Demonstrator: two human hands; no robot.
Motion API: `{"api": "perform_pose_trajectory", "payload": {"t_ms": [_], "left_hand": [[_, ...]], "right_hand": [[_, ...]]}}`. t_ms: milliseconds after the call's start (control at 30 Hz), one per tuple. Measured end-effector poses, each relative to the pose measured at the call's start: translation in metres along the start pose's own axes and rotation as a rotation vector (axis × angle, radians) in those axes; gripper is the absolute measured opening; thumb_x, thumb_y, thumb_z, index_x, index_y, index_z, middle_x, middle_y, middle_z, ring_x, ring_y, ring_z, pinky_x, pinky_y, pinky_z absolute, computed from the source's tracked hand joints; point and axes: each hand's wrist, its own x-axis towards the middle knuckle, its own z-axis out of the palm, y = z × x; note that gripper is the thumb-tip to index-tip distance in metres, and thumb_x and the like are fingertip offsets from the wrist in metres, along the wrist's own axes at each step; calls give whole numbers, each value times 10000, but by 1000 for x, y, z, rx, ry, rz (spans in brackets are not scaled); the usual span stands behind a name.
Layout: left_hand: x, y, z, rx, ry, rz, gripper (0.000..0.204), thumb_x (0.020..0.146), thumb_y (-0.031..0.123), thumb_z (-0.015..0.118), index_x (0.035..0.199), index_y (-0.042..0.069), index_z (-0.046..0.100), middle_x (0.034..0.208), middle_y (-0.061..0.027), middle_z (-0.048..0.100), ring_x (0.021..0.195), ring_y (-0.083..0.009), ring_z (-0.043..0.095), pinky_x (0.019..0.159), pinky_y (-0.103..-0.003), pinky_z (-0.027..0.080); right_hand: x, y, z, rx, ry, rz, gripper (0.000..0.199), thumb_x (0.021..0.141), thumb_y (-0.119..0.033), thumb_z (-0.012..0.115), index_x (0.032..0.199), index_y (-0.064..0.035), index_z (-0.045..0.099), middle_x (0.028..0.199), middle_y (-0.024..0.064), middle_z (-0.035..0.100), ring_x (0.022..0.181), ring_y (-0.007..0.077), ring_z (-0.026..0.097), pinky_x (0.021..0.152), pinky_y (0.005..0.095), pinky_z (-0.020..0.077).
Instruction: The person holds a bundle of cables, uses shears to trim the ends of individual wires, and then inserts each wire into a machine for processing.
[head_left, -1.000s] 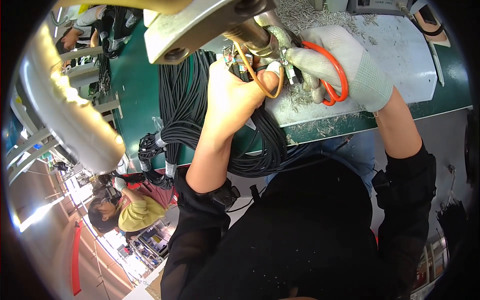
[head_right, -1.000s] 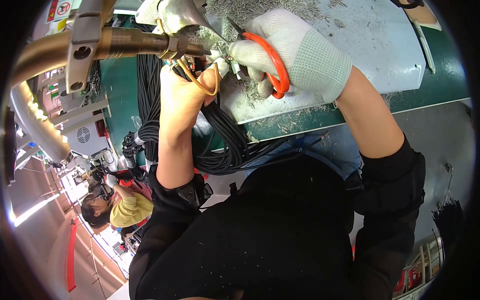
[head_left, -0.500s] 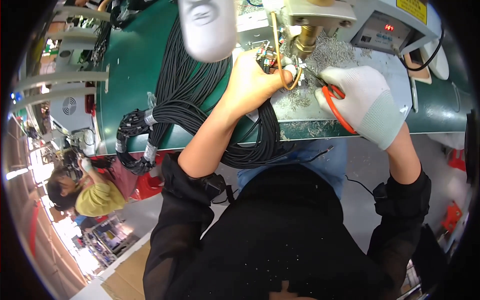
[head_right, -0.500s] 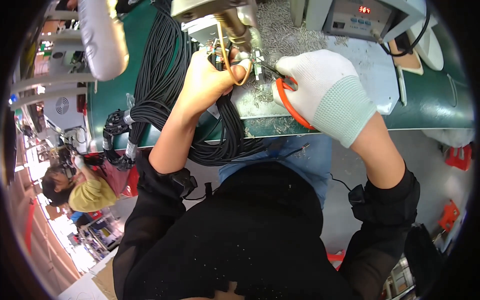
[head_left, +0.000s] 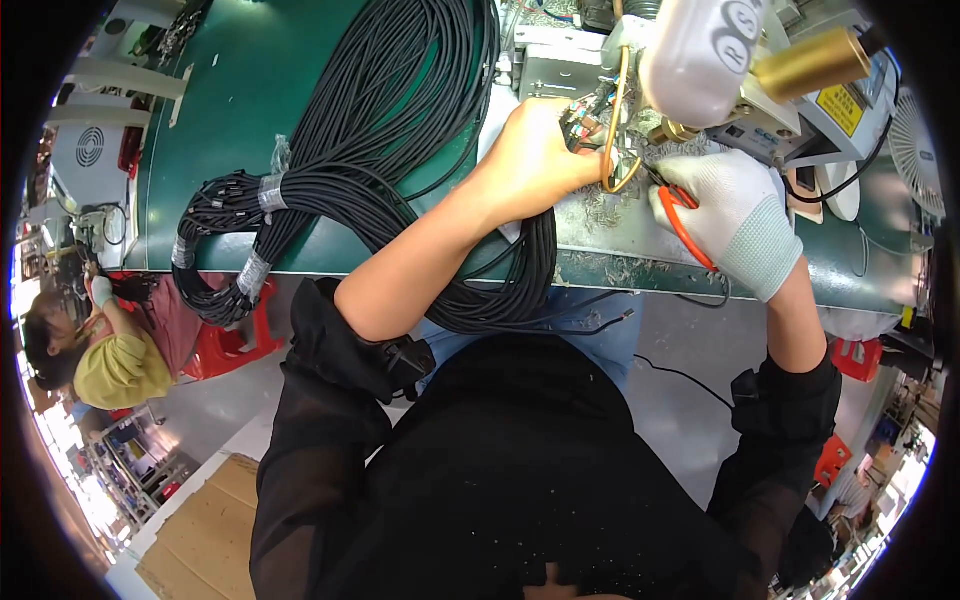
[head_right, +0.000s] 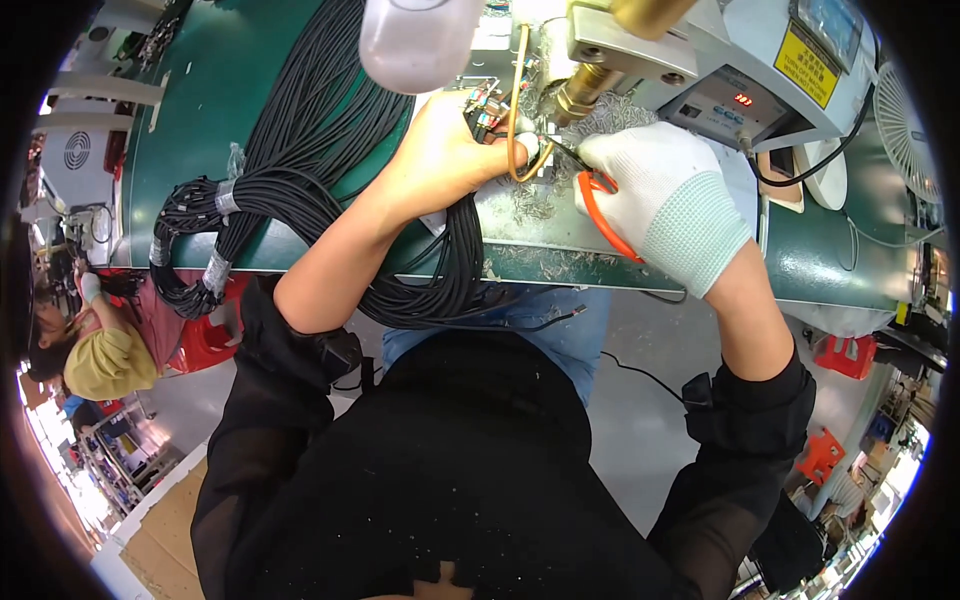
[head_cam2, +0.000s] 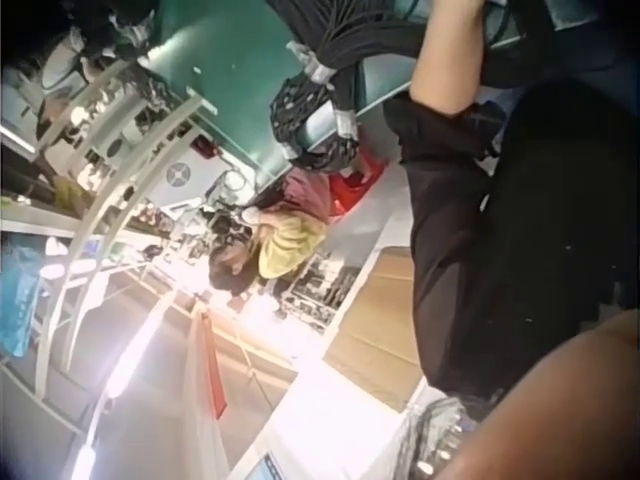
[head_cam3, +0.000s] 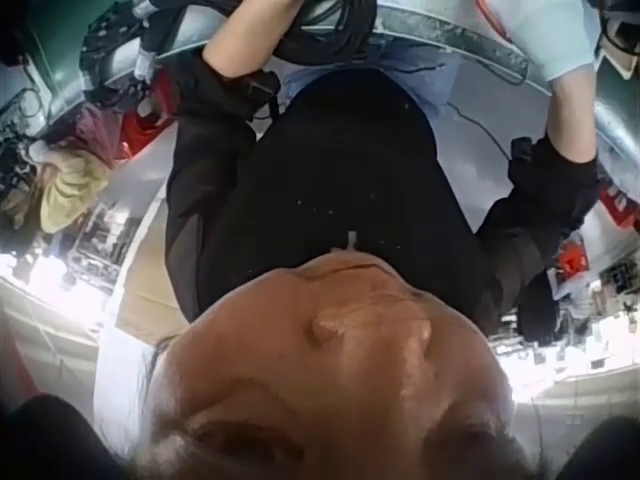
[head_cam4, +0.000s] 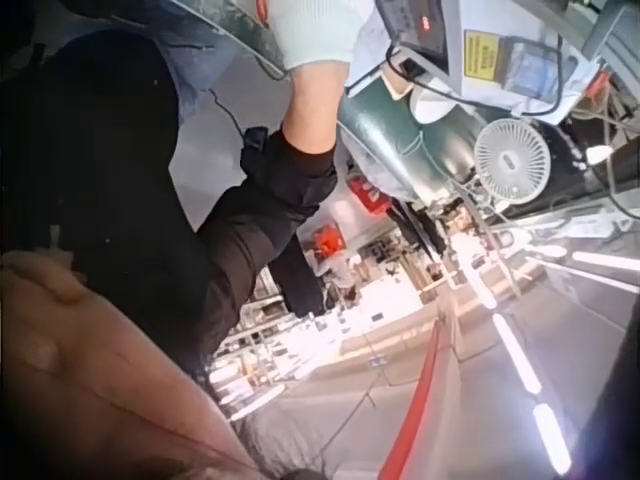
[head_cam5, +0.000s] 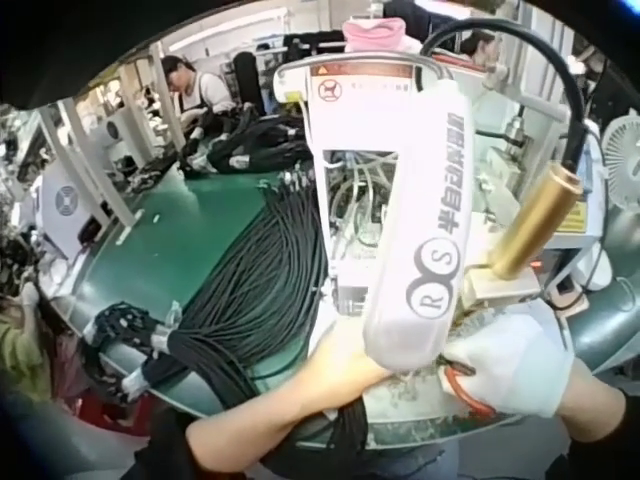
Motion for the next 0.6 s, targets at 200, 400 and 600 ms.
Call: {"api": "perform_pose_trajectory", "payload": {"t_ms": [200,400,600], "left_hand": [[2,-7,2,13,27,4,198,693,150,683,794,-6,616,675,-27,602,640,-85,532,609,-258,455],[1,-2,2,-12,89,1,251,672,184,719,780,-18,617,665,-74,618,616,-114,552,615,-286,464],[4,-6,2,-75,22,-7,251,679,182,711,810,-11,618,675,-71,619,615,-118,554,617,-282,462]], "right_hand": [[4,15,-19,167,-293,3,200,756,-186,607,676,-15,541,523,135,479,491,266,517,497,341,426],[1,19,2,1004,-191,647,284,806,-272,629,733,-6,561,556,39,518,480,165,508,495,274,451],[13,32,46,1240,146,375,220,850,-192,598,803,19,560,594,24,514,544,94,521,524,220,463]]}}
